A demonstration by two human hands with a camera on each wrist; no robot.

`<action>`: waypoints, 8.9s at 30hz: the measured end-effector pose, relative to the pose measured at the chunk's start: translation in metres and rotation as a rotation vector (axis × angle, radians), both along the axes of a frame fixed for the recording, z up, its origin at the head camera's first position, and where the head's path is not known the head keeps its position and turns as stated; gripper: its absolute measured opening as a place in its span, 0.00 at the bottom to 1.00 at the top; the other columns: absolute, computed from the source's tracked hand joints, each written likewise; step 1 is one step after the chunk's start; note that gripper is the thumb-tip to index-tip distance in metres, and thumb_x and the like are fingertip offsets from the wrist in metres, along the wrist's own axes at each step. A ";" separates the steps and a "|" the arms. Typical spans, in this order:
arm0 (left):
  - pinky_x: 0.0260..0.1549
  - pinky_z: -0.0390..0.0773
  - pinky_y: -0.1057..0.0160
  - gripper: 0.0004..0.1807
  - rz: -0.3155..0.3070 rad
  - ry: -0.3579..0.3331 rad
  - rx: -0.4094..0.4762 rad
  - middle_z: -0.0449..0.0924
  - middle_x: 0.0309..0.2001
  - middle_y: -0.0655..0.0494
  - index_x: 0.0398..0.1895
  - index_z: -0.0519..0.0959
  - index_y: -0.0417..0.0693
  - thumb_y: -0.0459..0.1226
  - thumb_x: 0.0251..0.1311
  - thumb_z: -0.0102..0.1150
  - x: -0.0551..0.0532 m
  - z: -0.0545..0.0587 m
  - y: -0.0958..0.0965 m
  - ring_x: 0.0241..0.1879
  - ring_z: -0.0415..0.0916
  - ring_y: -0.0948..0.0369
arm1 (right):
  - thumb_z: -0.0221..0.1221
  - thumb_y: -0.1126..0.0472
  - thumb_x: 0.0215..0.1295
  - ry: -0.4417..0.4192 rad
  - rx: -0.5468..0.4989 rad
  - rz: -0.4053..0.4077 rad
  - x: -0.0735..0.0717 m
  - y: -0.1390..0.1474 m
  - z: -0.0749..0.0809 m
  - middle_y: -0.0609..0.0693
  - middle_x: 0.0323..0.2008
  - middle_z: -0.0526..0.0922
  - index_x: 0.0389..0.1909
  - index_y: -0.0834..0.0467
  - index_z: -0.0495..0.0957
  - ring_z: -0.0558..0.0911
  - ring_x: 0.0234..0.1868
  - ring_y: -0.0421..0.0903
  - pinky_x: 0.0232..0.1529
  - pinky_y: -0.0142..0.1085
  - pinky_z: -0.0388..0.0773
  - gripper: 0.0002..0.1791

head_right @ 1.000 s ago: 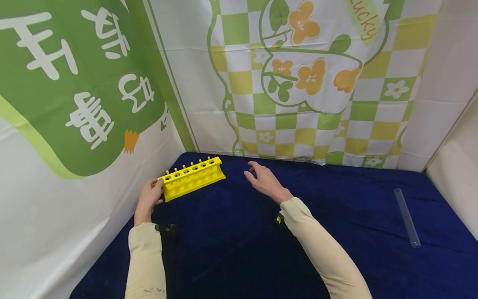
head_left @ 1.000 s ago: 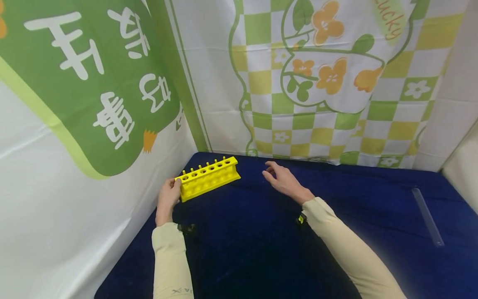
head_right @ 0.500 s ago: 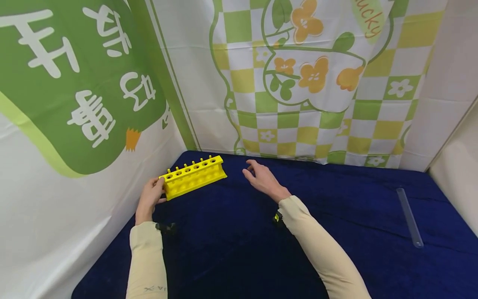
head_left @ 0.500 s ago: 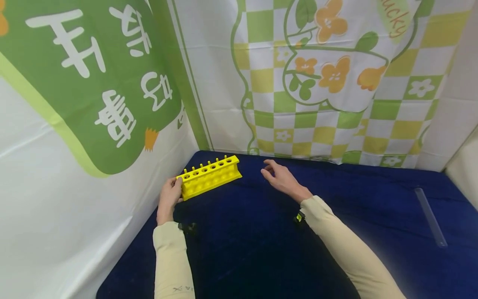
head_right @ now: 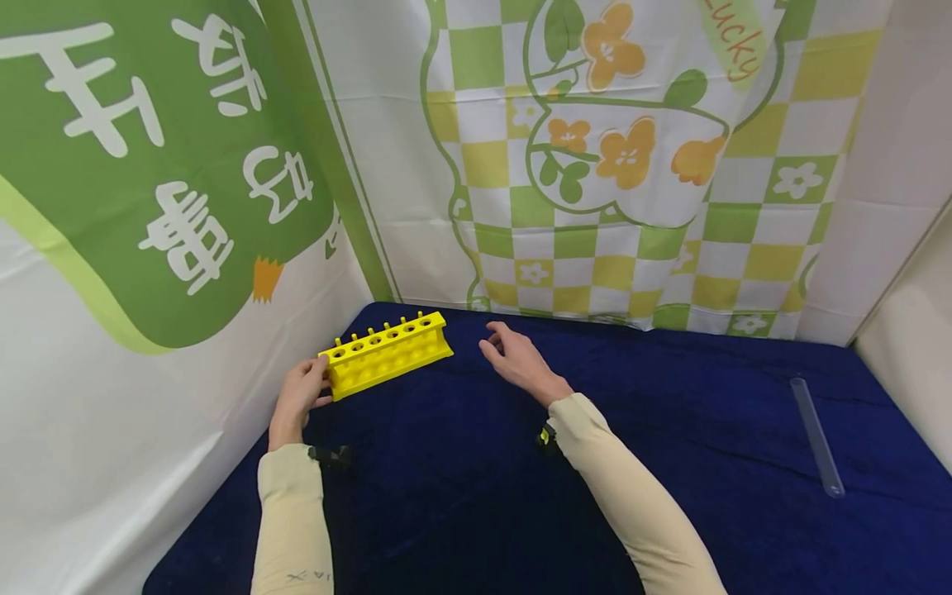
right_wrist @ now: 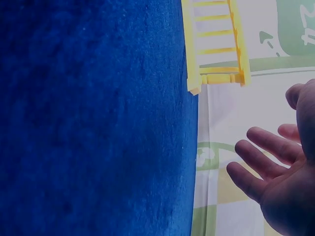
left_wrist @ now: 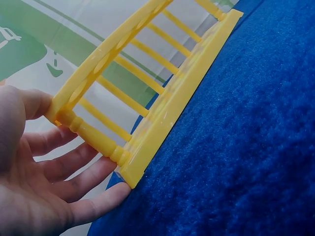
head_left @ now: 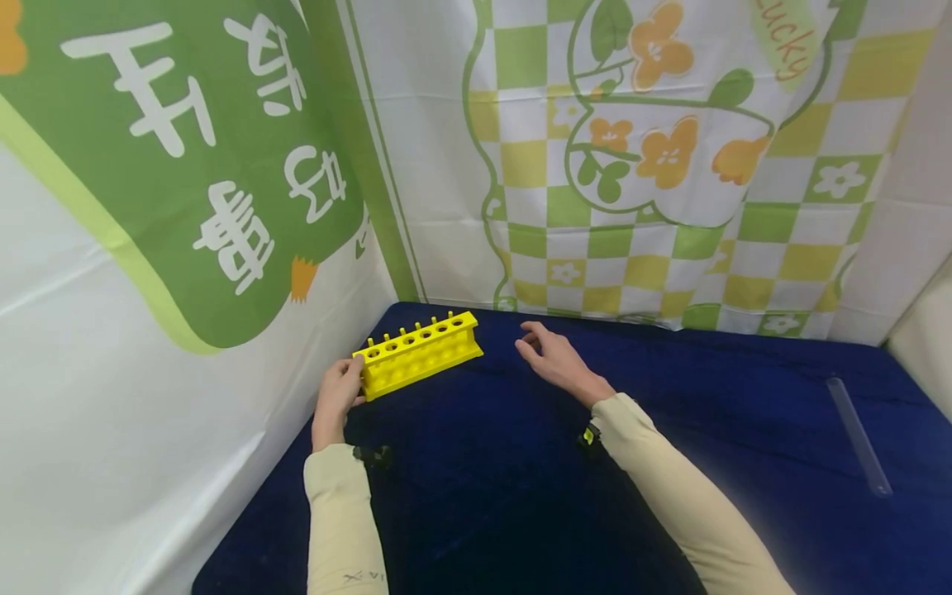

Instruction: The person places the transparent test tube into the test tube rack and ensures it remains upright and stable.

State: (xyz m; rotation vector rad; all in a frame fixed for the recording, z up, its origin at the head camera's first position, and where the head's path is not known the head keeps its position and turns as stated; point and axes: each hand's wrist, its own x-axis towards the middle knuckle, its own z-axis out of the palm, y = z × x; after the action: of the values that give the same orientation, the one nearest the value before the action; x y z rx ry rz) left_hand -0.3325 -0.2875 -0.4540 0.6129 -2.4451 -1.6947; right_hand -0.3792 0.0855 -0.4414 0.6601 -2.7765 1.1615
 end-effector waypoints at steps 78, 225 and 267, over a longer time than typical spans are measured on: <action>0.65 0.71 0.45 0.35 -0.172 -0.028 -0.016 0.60 0.67 0.39 0.68 0.57 0.38 0.58 0.76 0.26 0.003 0.007 -0.007 0.65 0.62 0.45 | 0.49 0.50 0.76 -0.017 -0.083 -0.033 -0.018 -0.070 -0.015 0.54 0.56 0.80 0.69 0.52 0.65 0.82 0.49 0.49 0.47 0.45 0.82 0.24; 0.56 0.79 0.48 0.28 -0.189 0.000 0.050 0.65 0.67 0.42 0.67 0.66 0.45 0.53 0.76 0.37 -0.002 0.004 -0.008 0.64 0.70 0.44 | 0.55 0.51 0.72 0.084 -0.380 -0.152 -0.018 -0.077 -0.029 0.55 0.49 0.82 0.61 0.54 0.74 0.82 0.44 0.49 0.42 0.41 0.82 0.20; 0.56 0.80 0.48 0.32 -0.257 0.028 0.030 0.70 0.64 0.41 0.67 0.67 0.41 0.55 0.74 0.41 -0.008 0.007 0.006 0.63 0.72 0.45 | 0.54 0.50 0.73 0.030 -0.316 -0.163 -0.012 -0.057 -0.027 0.57 0.52 0.80 0.66 0.57 0.71 0.80 0.48 0.52 0.47 0.46 0.81 0.25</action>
State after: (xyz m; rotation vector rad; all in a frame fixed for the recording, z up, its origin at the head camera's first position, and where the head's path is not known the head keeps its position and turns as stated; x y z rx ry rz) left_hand -0.3405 -0.2815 -0.4469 0.2847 -2.5761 -1.8164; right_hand -0.3912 0.0288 -0.4679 0.4079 -2.4847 1.4905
